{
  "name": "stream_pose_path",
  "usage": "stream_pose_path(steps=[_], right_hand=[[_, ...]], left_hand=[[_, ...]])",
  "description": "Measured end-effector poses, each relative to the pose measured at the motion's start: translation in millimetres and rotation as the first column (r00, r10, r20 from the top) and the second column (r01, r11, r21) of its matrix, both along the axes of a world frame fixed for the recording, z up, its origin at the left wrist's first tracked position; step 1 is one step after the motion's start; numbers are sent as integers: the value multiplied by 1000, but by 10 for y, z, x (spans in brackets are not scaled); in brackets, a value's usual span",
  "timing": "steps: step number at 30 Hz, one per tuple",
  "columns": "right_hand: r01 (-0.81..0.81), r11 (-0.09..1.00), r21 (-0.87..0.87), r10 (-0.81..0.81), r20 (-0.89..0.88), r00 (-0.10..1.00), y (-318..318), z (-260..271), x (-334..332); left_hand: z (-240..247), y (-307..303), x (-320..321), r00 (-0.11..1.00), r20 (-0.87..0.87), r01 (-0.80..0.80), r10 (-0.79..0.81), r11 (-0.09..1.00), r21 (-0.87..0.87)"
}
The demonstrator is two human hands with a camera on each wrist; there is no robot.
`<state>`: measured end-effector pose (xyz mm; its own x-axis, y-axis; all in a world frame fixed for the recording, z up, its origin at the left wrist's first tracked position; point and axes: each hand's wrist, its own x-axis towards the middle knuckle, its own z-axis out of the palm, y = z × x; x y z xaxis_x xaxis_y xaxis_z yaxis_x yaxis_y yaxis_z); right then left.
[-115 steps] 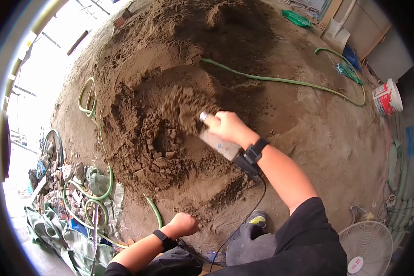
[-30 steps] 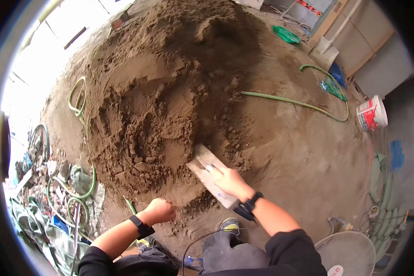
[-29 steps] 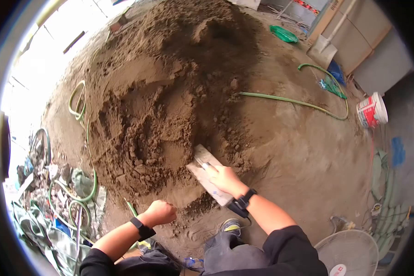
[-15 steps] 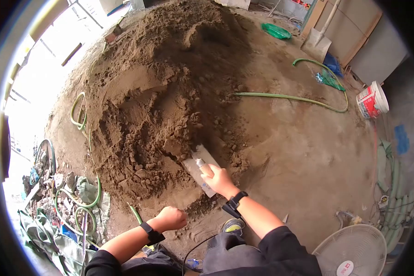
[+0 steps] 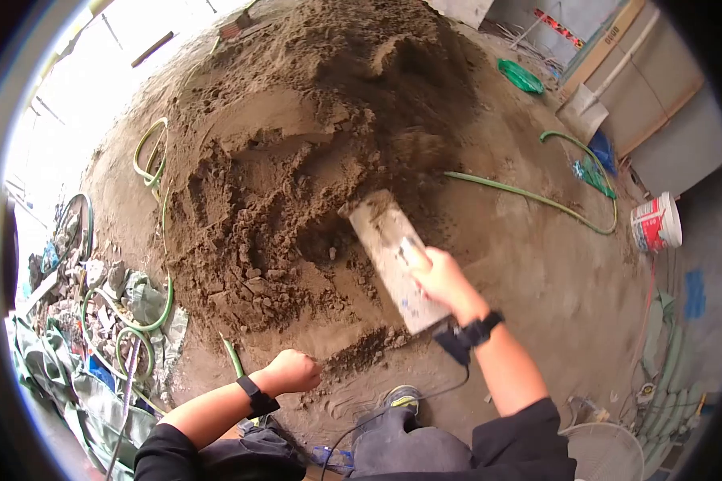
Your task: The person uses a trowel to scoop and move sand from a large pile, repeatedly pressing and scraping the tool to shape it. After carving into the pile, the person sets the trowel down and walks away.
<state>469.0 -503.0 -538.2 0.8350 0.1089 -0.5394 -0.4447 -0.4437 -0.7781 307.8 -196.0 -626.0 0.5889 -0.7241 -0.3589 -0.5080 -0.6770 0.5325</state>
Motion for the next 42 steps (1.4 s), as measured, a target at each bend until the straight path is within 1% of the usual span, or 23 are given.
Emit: stream_pose_path(steps=[3,5,7,11,12,14,16,18,19,20,22,24,26,29,32,33,34,35,36,38,39,40,42], right_hand=[[-2,1000,6,2,-44,999,155,-99,-436],[-7,1000,13,9,-85,996,319,-182,-449],[-6,997,80,7,-9,1000,477,-609,-289],[29,999,-44,-20,193,981,992,-1346,271],[36,998,-42,-28,184,983,1080,-1453,263],[97,992,-87,-69,280,958,1176,-1538,268],[88,984,-157,-32,327,944,1084,-1501,125],[87,996,-34,-61,468,882,1023,-1522,0],[83,997,-4,-72,471,879,974,-1501,-72],[96,995,35,-102,385,917,919,-1487,-156],[64,996,64,-86,421,903,738,-1402,-338],[125,958,258,-167,149,975,538,-1167,-484],[166,946,277,-202,105,974,433,-697,-541],[131,982,134,-156,202,967,286,-199,-284],[102,995,-11,-92,350,932,269,244,240],[95,981,-169,-16,418,908,265,343,439],[61,943,-328,145,568,810,197,313,648],[87,838,-539,258,531,807,219,448,771],[73,631,-772,479,462,747,239,583,818],[136,376,-917,637,362,681,65,493,923],[204,345,-916,673,393,627,-44,447,902],[122,268,-956,636,271,723,-106,524,878],[114,368,-923,660,346,667,-374,564,850]], left_hand=[[-101,25,-83,1000,-31,-7,8,1000,8],[-113,48,-86,999,-43,7,-5,999,34],[-114,65,-144,997,-72,-20,22,1000,23],[-94,111,-233,997,-80,-19,20,1000,15],[-98,121,-283,996,-89,-11,13,1000,17],[-149,133,-348,994,-101,-23,29,998,57],[-120,84,-384,996,-89,-9,13,999,46],[-57,93,-324,994,-80,79,-74,995,65],[39,64,-263,995,-60,83,-79,994,70],[16,55,-265,995,-60,85,-81,993,78],[-52,38,-210,998,14,56,-57,997,59],[-5,26,-206,999,15,30,-30,999,31],[-44,39,-250,999,-33,42,-41,998,37],[-135,53,-294,992,-113,63,-55,996,63],[-137,26,-267,992,-87,98,-93,994,51],[-121,3,-250,991,-95,99,-94,994,50],[-93,-29,-212,993,-78,94,-89,993,65],[-65,-56,-206,994,-64,89,-85,993,77],[-45,-63,-195,994,-67,87,-82,994,72],[-8,-66,-123,997,-28,68,-67,997,33],[13,-62,-93,997,-29,73,-71,996,54],[-20,-43,-79,998,-23,66,-65,997,46],[-117,8,-110,998,-69,-8,6,1000,-18]])
